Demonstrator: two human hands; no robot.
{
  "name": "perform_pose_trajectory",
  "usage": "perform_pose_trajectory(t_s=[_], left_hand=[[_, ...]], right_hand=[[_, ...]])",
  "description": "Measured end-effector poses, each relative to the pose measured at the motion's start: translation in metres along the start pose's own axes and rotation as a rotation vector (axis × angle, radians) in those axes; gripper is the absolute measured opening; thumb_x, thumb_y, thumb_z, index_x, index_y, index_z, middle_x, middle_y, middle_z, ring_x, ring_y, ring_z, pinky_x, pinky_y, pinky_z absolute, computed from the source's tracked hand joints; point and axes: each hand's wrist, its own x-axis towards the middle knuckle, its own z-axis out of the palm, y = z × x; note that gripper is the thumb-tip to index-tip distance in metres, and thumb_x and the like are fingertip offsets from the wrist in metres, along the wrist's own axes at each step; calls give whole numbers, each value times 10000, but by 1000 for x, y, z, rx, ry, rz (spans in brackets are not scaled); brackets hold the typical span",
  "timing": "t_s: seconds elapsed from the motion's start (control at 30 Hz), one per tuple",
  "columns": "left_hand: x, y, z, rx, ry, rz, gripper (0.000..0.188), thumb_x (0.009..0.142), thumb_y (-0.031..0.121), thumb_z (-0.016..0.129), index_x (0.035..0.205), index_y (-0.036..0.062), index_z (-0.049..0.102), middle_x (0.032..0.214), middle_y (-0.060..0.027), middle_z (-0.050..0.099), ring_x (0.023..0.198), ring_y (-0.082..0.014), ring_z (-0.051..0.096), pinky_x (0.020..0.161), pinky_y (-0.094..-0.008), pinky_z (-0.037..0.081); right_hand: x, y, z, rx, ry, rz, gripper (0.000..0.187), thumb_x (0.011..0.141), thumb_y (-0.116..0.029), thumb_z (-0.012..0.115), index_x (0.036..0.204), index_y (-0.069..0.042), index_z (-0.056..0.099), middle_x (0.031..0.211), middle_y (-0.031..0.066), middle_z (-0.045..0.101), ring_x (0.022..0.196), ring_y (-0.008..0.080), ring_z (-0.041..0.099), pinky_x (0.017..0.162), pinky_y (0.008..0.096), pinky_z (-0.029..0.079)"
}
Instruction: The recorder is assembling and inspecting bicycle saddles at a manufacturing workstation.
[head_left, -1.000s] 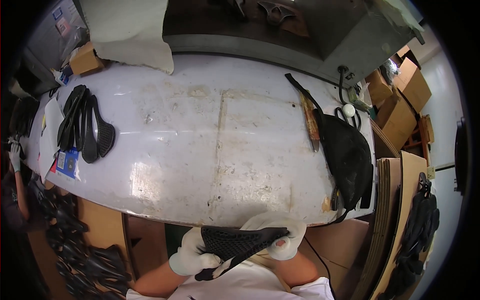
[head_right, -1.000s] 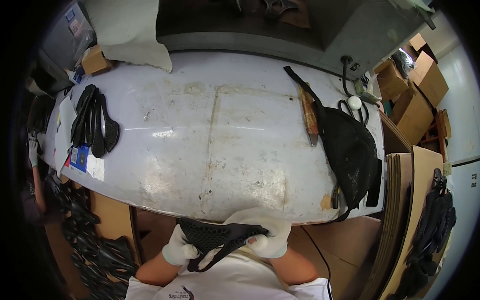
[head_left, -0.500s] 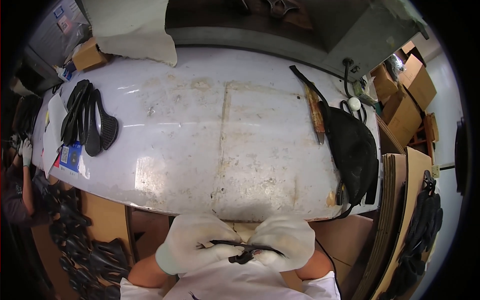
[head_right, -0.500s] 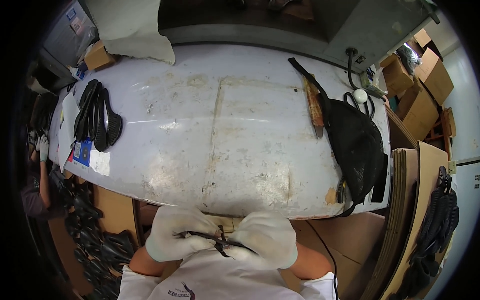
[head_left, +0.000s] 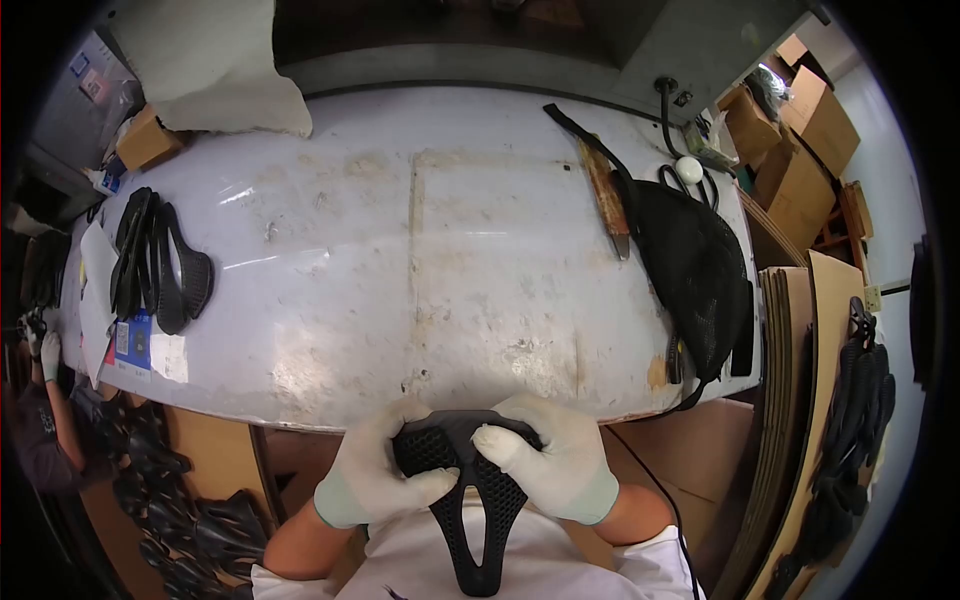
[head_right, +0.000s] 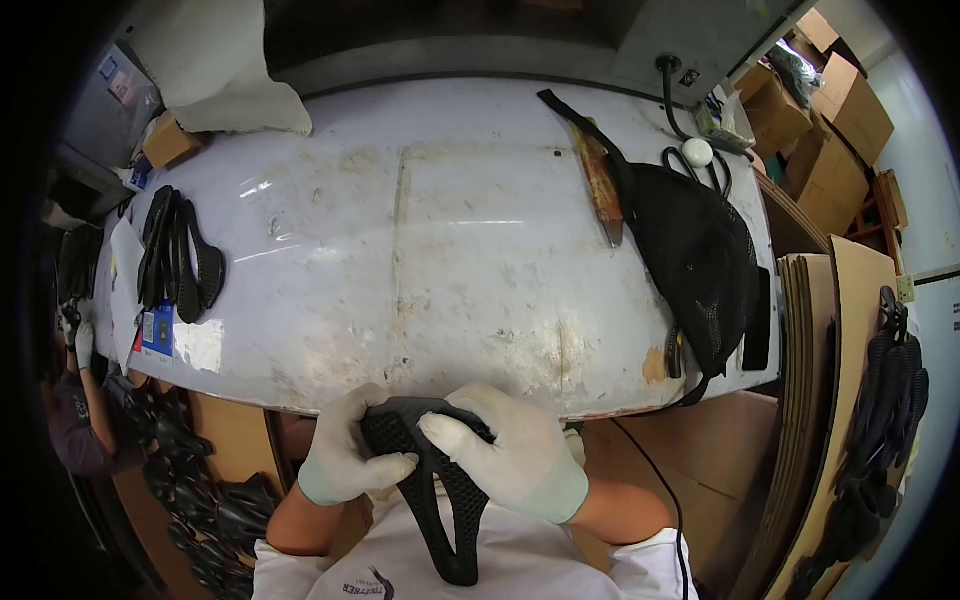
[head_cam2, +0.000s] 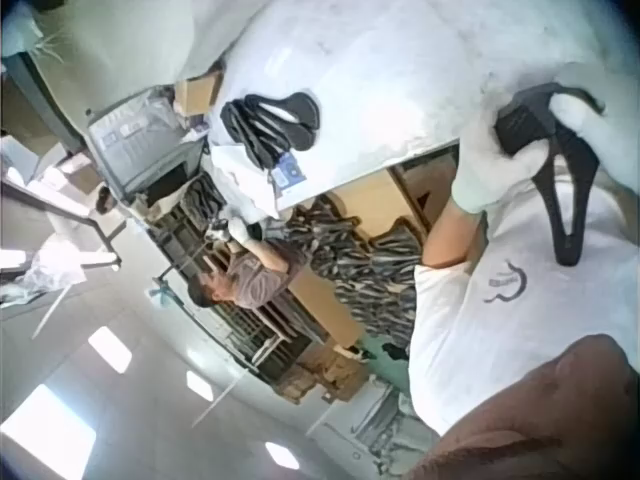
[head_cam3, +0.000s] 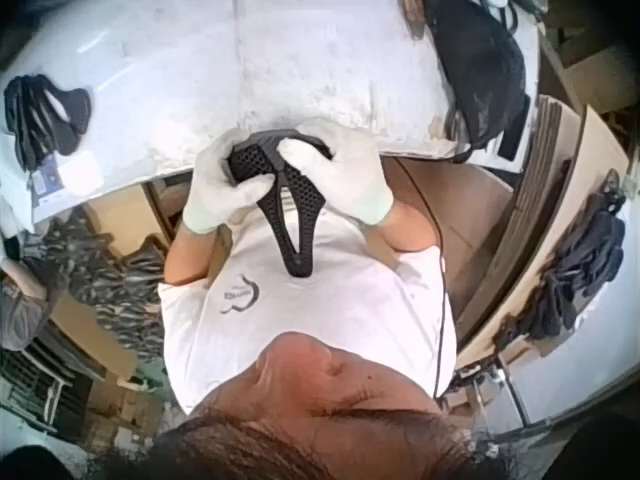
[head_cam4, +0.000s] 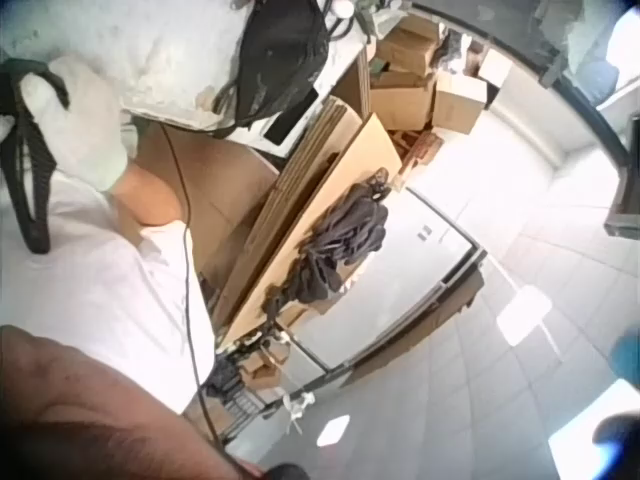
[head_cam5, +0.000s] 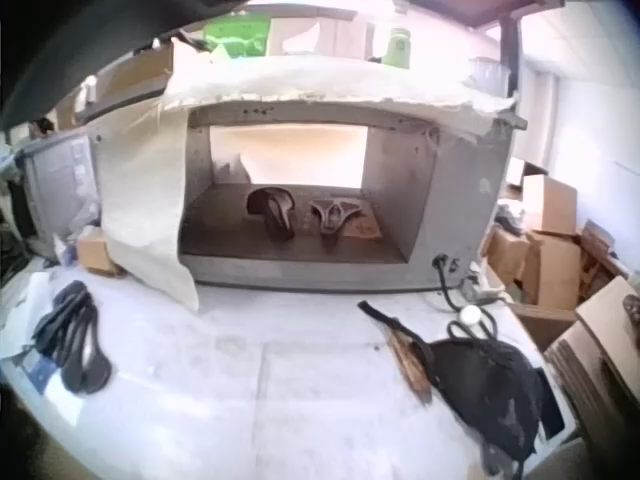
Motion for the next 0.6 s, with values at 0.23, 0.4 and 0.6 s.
perform_pose_trajectory(t_s=[0.23, 0.4, 0.6], left_hand=[[1, -7, 3, 168, 69, -9, 496, 712, 200, 880, 1069, -15, 612, 840, -29, 644, 760, -75, 588, 675, -271, 511], [-2, 1, 3, 100, 3, -71, 512, 777, 271, 875, 1105, -30, 620, 851, -75, 688, 767, -123, 654, 705, -298, 538], [-5, 35, 5, 282, -154, -59, 515, 869, 326, 830, 1167, -35, 614, 873, -123, 733, 795, -200, 725, 741, -334, 564]], right_hand=[[0, 0, -4, -30, -76, 86, 410, 953, -374, 733, 1044, 26, 732, 919, 127, 723, 836, 162, 685, 760, 312, 549], [3, 23, -25, -51, -320, -98, 497, 878, -308, 798, 1213, 31, 659, 1039, 126, 705, 932, 180, 681, 826, 334, 547], [5, 30, -32, -78, -347, -95, 532, 810, -347, 857, 1120, 40, 665, 936, 103, 683, 825, 167, 646, 737, 312, 528]])
